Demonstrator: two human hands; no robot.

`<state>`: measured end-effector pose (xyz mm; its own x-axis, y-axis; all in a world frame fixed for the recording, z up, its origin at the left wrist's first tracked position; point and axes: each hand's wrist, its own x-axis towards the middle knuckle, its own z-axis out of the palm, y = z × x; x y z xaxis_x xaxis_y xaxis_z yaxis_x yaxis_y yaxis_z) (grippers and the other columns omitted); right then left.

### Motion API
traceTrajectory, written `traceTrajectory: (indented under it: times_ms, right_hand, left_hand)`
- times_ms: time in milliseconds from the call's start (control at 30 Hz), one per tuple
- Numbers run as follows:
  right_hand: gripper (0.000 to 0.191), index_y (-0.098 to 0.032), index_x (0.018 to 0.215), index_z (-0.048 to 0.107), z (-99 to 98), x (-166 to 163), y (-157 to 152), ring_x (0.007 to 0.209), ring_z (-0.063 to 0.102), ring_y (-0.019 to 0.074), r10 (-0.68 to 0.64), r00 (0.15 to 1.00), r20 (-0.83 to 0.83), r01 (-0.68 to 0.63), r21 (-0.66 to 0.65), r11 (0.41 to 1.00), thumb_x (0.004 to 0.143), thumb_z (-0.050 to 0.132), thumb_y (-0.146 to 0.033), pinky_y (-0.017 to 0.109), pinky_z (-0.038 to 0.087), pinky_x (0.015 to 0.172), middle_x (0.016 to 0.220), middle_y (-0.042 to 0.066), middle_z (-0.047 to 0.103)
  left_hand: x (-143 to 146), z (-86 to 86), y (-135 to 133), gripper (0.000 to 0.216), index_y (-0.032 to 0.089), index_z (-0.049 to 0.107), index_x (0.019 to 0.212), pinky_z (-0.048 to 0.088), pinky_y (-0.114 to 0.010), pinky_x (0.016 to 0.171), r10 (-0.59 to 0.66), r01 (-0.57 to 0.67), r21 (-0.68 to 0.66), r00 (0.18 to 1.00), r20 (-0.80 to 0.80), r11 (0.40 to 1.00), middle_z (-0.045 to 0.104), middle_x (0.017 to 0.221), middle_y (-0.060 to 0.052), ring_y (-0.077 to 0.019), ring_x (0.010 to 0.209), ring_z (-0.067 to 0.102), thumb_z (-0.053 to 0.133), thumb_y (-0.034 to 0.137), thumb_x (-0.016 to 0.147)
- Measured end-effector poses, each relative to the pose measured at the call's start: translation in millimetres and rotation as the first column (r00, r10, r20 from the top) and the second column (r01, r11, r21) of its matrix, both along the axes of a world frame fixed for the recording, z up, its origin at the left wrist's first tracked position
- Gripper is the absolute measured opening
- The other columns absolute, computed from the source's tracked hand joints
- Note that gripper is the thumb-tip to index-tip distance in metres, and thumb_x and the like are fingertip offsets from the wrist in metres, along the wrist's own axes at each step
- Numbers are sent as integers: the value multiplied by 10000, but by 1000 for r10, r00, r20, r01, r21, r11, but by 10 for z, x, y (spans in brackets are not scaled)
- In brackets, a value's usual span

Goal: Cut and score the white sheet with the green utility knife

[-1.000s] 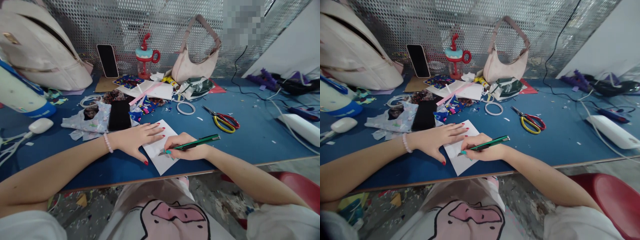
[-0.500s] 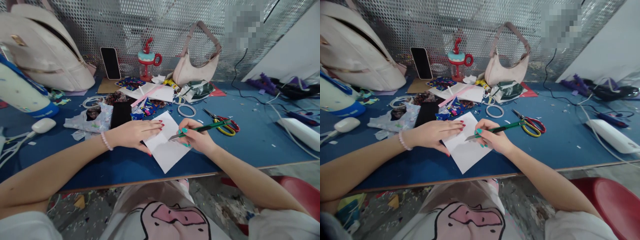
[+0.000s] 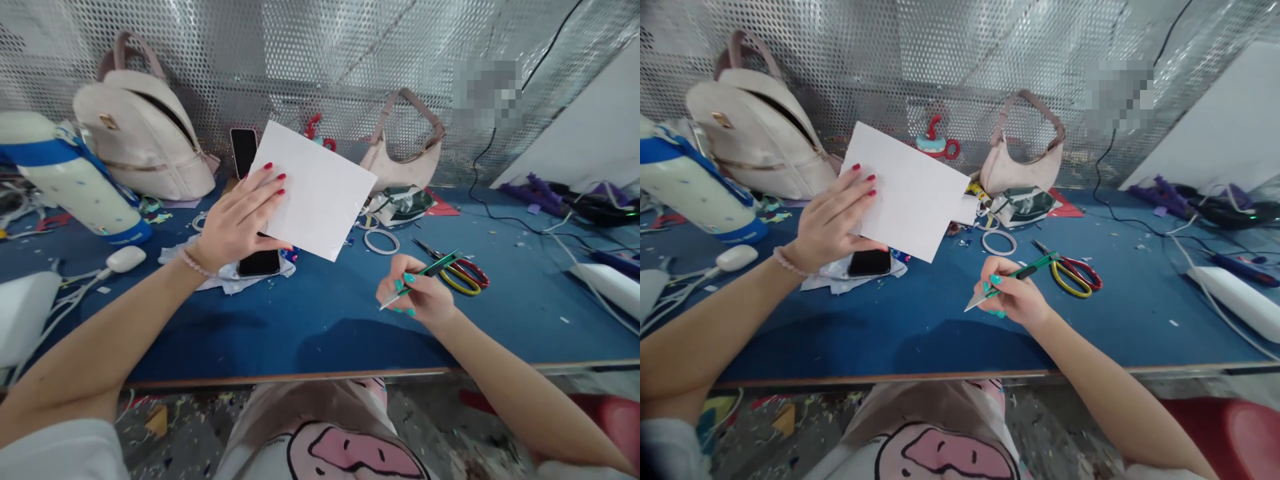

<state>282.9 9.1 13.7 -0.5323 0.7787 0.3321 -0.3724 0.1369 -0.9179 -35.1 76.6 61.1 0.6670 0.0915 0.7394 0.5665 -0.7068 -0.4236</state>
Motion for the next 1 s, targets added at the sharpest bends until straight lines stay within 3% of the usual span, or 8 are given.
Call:
traceTrajectory:
  times_ms: [200,500,633,767,867,1000]
  right_hand:
    - [229,-209,718,522,-65,-15,26,349,308,87,42,999,0,-42,-56,998,834,621,-380,229,280,401,381,-73,425]
    - [227,-201,808,540,-63,-26,52,333,301,76,4,999,50,0,-70,998,808,642,-405,231,291,411,399,-94,424]
    - [212,-204,798,529,-38,-15,41,333,300,76,11,999,33,-10,-31,999,821,632,-388,221,282,392,401,-91,433]
    - [213,-199,762,515,-42,10,32,338,334,68,-7,1000,7,7,40,999,859,608,-364,202,280,370,450,-83,449]
    - [221,-177,775,529,-63,-4,25,371,402,67,0,987,162,-22,135,991,864,616,-359,194,309,369,516,-58,493]
    - [206,-157,764,553,-85,-54,20,459,485,76,-35,890,455,-145,353,924,834,657,-320,191,360,430,577,-23,543]
  left_hand:
    - [-6,-12,21,733,182,334,1394,427,-465,1052,71,-67,90,997,-43,994,519,1356,-147,-333,1336,404,488,658,858]
    - [105,-2,-119,754,138,379,1384,424,-468,1057,-9,9,85,1000,-1,996,533,1344,-162,-325,1327,421,533,640,843]
    - [219,-163,-103,738,86,445,1345,426,-454,1059,-122,110,-114,987,-103,987,564,1303,-197,-303,1300,466,543,622,846]
    - [375,-469,-55,597,61,544,1262,407,-436,1067,-366,225,-410,880,-305,884,583,1272,-219,-299,1288,480,544,530,894]
    - [450,-619,-66,471,123,539,1299,348,-433,1103,-453,156,-592,800,-394,791,530,1354,-178,-283,1300,469,550,408,923]
    - [453,-652,-83,436,162,514,1338,326,-464,1104,-492,109,-692,781,-384,713,491,1399,-154,-288,1309,454,505,342,942]
